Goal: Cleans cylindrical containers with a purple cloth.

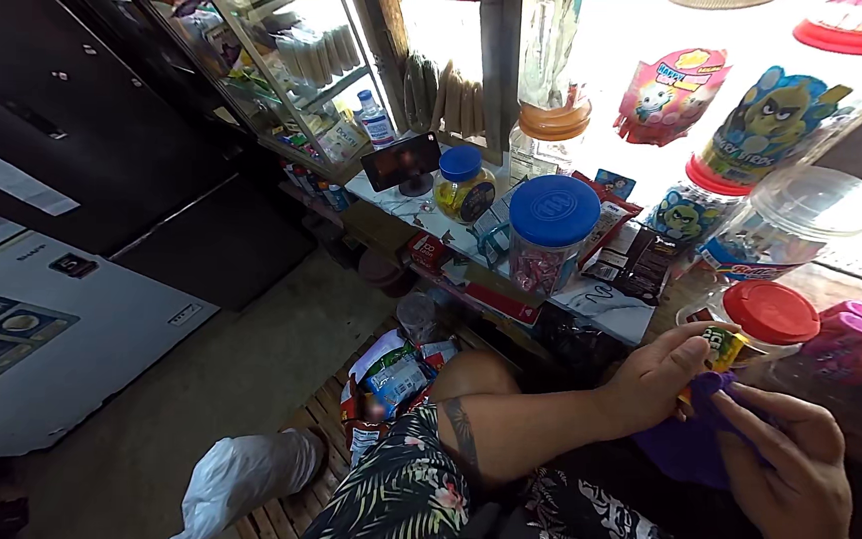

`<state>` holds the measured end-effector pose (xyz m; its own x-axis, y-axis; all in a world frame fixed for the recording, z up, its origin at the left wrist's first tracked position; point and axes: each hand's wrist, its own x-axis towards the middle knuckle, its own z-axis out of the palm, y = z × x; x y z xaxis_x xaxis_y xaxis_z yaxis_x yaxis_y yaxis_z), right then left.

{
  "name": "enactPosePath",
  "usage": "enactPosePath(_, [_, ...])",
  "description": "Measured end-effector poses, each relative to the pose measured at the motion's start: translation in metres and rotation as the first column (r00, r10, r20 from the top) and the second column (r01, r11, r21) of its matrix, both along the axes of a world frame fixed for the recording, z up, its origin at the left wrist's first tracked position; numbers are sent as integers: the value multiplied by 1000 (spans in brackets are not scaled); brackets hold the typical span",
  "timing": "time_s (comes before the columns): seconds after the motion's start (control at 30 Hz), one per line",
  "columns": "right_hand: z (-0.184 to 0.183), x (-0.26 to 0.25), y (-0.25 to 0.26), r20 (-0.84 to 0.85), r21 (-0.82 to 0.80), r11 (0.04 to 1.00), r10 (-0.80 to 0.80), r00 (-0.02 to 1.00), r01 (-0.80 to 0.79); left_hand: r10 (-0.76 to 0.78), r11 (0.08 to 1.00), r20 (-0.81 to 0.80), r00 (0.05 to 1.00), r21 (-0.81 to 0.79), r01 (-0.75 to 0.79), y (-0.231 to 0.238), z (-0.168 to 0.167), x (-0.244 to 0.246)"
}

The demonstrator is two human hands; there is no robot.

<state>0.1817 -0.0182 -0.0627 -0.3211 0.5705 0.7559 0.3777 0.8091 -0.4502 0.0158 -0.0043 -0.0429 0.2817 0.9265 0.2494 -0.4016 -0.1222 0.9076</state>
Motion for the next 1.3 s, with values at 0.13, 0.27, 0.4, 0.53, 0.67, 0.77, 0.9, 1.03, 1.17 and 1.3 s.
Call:
enactPosePath(0.13, [7, 7, 3, -25, 37, 994, -105, 994, 106, -76, 997, -11, 997, 16, 76, -6, -2, 7])
enactPosePath(0.27, [11, 10, 5, -46, 44, 987, -151, 987, 153, -143, 989, -85, 986, 12, 144, -9, 3, 3])
enactPosePath(0.4, [7, 3, -1, -66, 15, 991, -131, 989, 132, -29, 985, -155, 988, 165, 54, -2, -6, 2])
enactPosePath(0.53, [3, -2, -6, -28, -10, 999, -48, 998, 47, 73, 993, -160, 984, 108, -56, 3, 0, -4])
enactPosePath(0.67, [3, -1, -6, -34, -3, 1000, -20, 999, 19, 88, 993, -105, 991, 92, -79, 4, 3, -5])
enactPosePath(0.77, [4, 5, -4, -47, 5, 999, -41, 998, 41, 25, 997, -63, 998, 79, -20, 3, 1, -1])
enactPosePath(0.9, [9, 12, 1, -91, -17, 994, -108, 990, 107, -92, 993, -48, 995, 63, 95, -3, -1, 3])
enactPosePath(1.03, [9, 10, -1, -115, -48, 992, -124, 986, 119, -106, 989, -35, 994, 99, 109, -3, -3, 6])
enactPosePath(1.17, [9, 9, -2, -122, -56, 993, -108, 987, 102, -73, 993, -133, 988, 78, 84, -5, 2, 3])
enactPosePath(1.3, [8, 9, -3, -118, -53, 994, -100, 988, 94, -19, 995, -175, 984, 96, 36, -5, 0, 5])
